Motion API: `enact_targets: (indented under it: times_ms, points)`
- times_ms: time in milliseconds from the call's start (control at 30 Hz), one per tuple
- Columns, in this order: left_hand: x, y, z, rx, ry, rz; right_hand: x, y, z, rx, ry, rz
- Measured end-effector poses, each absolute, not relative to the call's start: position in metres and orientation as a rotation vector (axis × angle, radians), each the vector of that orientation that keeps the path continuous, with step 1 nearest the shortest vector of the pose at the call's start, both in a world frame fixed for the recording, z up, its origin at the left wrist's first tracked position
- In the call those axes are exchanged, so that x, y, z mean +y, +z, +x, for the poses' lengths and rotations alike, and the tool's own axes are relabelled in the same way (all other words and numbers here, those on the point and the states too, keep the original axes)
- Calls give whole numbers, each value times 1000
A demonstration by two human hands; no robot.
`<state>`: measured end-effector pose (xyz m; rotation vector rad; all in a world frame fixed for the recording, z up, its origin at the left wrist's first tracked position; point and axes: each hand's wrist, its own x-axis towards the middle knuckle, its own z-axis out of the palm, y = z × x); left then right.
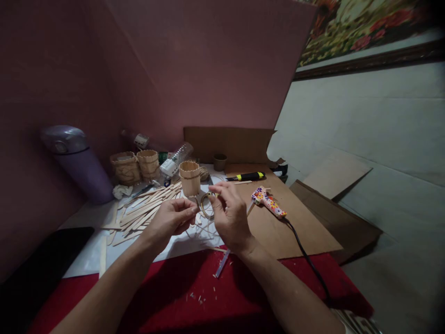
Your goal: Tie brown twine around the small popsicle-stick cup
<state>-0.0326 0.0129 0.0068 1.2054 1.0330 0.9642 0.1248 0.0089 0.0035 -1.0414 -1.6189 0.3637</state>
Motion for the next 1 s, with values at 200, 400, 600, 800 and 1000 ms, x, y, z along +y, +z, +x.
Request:
enact_targets:
  times_ms: [200,400,600,800,1000]
  points:
    - [15,4,-30,1110,1053,1344,11,-1,122,-1875,641,-1133]
    - [18,-6,-29,1207,1209,1753,24,-10,125,-1777,961,-1130]
    - [12,-2,-27,1526,1331,2212,24,-15,120,-1437,1387,-923]
    - [2,-4,-18,1695,1147,2394,31,-21,119,-1276,1377,-962]
    - [1,-16,-10,1561,967,2712,34,-15,128,-1106,1601,-953]
